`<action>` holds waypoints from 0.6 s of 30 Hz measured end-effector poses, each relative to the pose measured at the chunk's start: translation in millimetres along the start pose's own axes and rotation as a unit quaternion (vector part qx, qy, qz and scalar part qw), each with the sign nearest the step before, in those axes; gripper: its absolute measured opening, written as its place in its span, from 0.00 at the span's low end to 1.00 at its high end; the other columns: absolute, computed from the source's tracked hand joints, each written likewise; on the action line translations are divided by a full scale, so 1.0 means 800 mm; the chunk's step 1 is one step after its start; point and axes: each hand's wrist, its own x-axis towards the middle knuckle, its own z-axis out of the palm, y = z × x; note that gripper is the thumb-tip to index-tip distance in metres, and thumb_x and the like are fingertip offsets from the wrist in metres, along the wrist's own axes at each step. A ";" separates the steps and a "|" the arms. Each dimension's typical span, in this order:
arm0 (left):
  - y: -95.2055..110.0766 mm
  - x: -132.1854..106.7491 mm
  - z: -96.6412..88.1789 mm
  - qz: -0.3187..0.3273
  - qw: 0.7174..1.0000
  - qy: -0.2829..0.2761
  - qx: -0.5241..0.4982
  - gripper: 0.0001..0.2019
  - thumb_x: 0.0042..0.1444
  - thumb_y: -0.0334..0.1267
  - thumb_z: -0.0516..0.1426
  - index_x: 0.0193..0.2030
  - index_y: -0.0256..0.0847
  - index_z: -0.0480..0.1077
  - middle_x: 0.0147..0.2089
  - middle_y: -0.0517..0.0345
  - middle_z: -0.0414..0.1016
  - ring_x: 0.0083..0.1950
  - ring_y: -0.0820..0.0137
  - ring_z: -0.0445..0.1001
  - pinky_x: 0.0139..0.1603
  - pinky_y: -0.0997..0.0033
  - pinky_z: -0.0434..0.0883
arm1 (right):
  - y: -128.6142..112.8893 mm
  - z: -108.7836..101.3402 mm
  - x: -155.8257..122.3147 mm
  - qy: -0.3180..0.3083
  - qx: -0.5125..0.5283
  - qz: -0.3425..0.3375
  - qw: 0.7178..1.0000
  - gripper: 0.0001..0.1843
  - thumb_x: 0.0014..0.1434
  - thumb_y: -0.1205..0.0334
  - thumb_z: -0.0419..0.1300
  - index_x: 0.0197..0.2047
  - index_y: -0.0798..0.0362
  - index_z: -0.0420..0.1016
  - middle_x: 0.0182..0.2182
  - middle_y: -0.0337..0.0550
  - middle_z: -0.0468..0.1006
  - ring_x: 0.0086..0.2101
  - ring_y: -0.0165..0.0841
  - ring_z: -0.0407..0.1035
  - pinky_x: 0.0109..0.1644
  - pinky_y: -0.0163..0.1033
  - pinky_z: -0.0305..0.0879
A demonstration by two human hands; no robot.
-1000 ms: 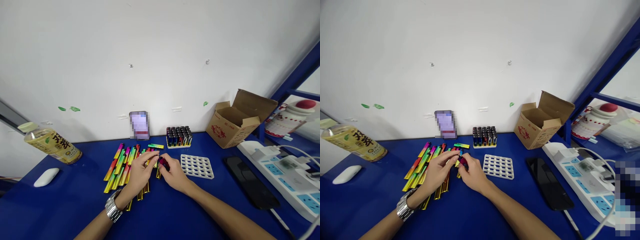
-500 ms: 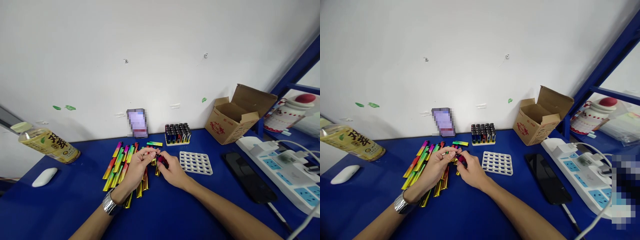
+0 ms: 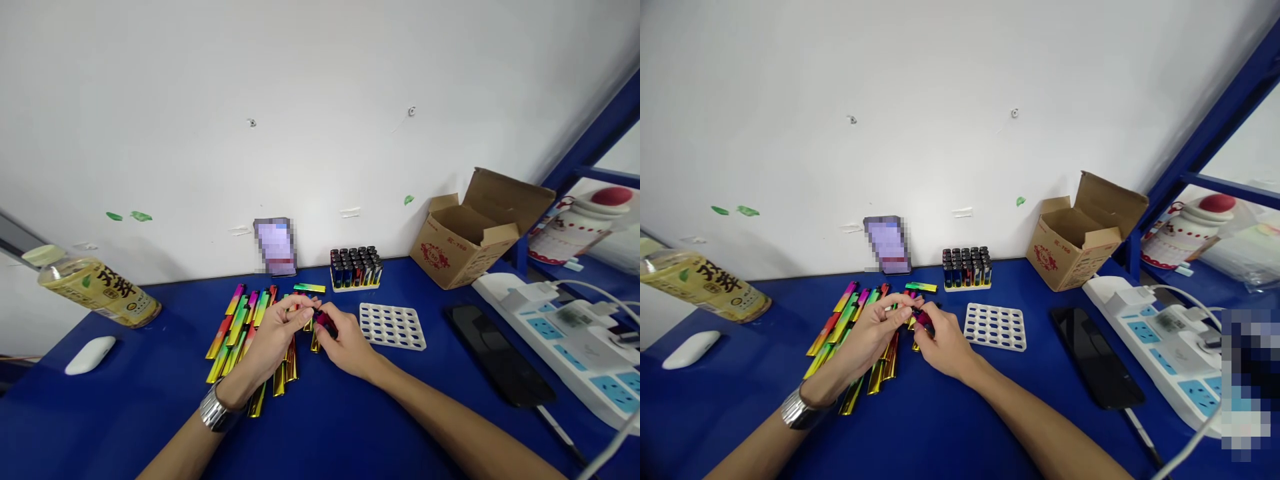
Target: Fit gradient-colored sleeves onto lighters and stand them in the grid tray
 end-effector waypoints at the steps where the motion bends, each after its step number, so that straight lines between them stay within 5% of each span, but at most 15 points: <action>1: 0.000 0.000 -0.001 0.001 1.000 -0.001 0.001 0.12 0.47 0.44 0.65 0.35 0.39 0.73 0.42 0.52 0.79 0.41 0.68 0.75 0.44 0.69 0.69 | 0.000 0.000 0.000 -0.001 0.000 -0.002 1.000 0.09 0.58 0.67 0.51 0.42 0.54 0.68 0.22 0.34 0.67 0.21 0.27 0.59 0.26 0.31 0.55; 18: -0.004 -0.003 0.005 0.011 1.000 -0.006 -0.024 0.12 0.49 0.43 0.64 0.37 0.40 0.73 0.42 0.54 0.79 0.40 0.70 0.75 0.40 0.73 0.68 | 0.001 0.001 -0.001 0.005 -0.004 -0.020 1.000 0.10 0.59 0.67 0.50 0.44 0.53 0.67 0.24 0.35 0.67 0.22 0.28 0.61 0.28 0.33 0.56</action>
